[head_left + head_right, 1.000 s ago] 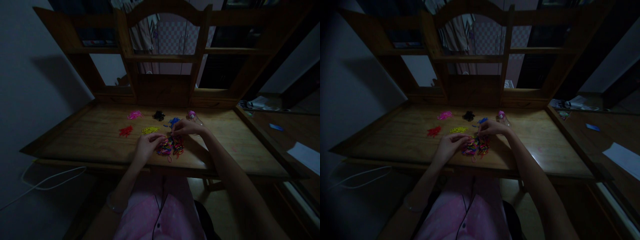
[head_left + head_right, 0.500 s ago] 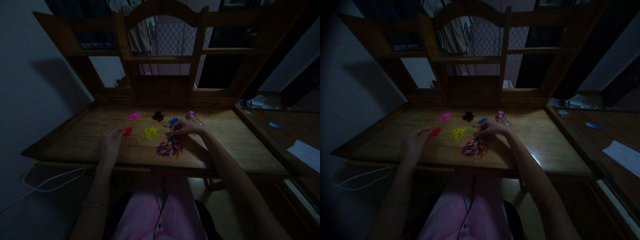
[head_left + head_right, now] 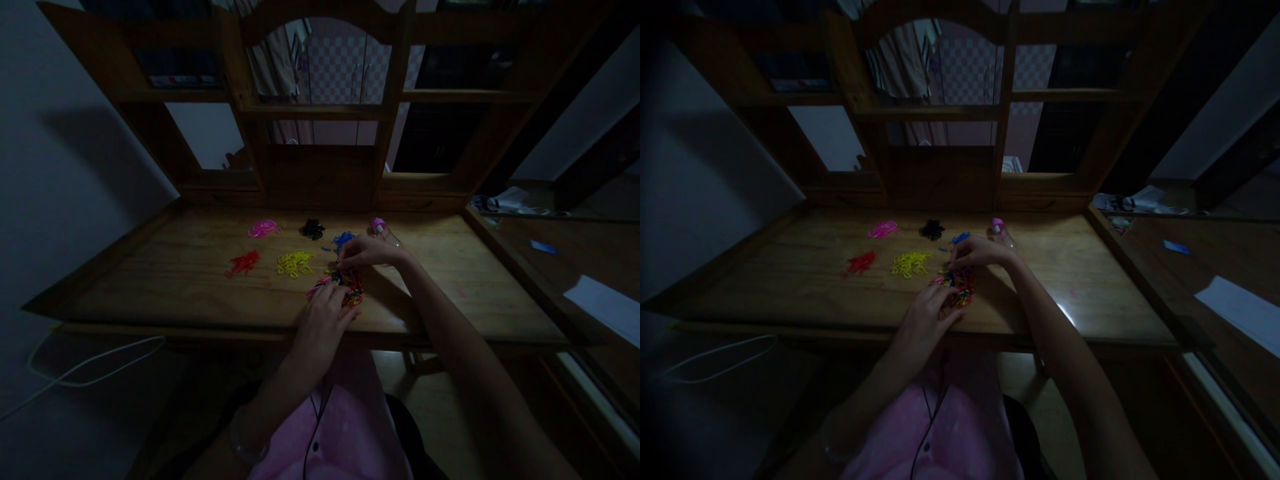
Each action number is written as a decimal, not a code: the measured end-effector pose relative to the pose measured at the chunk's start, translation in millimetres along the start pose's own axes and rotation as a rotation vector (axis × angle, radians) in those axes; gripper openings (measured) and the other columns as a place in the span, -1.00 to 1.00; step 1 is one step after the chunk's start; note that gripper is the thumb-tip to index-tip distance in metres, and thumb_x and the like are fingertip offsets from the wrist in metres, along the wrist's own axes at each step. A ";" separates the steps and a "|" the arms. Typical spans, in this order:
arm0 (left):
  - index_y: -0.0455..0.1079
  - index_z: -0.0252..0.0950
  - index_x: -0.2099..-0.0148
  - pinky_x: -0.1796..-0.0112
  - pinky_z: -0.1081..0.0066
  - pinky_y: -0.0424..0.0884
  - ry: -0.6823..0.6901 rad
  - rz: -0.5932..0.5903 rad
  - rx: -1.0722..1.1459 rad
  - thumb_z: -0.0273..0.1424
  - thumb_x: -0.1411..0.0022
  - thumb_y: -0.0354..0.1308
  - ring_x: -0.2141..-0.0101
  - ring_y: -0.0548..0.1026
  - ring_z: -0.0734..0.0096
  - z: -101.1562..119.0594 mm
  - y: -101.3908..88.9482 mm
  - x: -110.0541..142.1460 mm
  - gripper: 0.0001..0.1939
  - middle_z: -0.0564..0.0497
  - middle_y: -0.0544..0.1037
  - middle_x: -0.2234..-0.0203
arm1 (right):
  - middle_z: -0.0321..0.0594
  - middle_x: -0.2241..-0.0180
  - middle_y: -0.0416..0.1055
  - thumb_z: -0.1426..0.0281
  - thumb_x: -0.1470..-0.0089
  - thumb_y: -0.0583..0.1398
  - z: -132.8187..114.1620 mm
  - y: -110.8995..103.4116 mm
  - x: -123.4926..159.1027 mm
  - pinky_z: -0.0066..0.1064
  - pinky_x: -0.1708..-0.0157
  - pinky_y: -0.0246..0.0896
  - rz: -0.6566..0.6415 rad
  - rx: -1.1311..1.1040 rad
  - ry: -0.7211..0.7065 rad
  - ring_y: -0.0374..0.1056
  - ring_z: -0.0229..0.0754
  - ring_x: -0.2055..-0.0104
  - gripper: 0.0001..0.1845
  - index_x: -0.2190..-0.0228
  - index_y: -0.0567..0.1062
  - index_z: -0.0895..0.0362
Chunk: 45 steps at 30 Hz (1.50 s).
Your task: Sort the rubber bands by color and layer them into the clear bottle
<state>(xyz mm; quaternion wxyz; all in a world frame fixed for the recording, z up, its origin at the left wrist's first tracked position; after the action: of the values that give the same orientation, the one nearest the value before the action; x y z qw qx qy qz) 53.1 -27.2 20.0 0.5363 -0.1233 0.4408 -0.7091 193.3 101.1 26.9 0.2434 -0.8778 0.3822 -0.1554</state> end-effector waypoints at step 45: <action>0.50 -0.21 0.16 0.15 0.37 0.45 -0.035 0.107 0.191 -0.48 -0.22 0.13 0.19 0.53 0.34 -20.0 -29.6 -12.6 -0.83 -0.01 0.56 0.20 | -0.23 0.38 0.51 0.20 0.01 0.30 -2.7 -0.5 1.5 -0.46 0.33 0.21 0.004 -0.021 -0.021 0.37 -0.26 0.34 -0.70 0.32 0.57 0.18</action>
<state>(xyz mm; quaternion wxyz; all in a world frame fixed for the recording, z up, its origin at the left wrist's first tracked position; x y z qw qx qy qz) 25.8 -5.3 34.6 0.5903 -0.0604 0.3676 -0.7161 193.4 99.5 29.6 0.2386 -0.8811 0.3830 -0.1418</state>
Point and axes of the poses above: each hand's wrist, its own x-axis away from the middle knuckle, its own y-axis out of the palm, z = x × y, the point moved 5 cm from there along -x, towards the middle knuckle
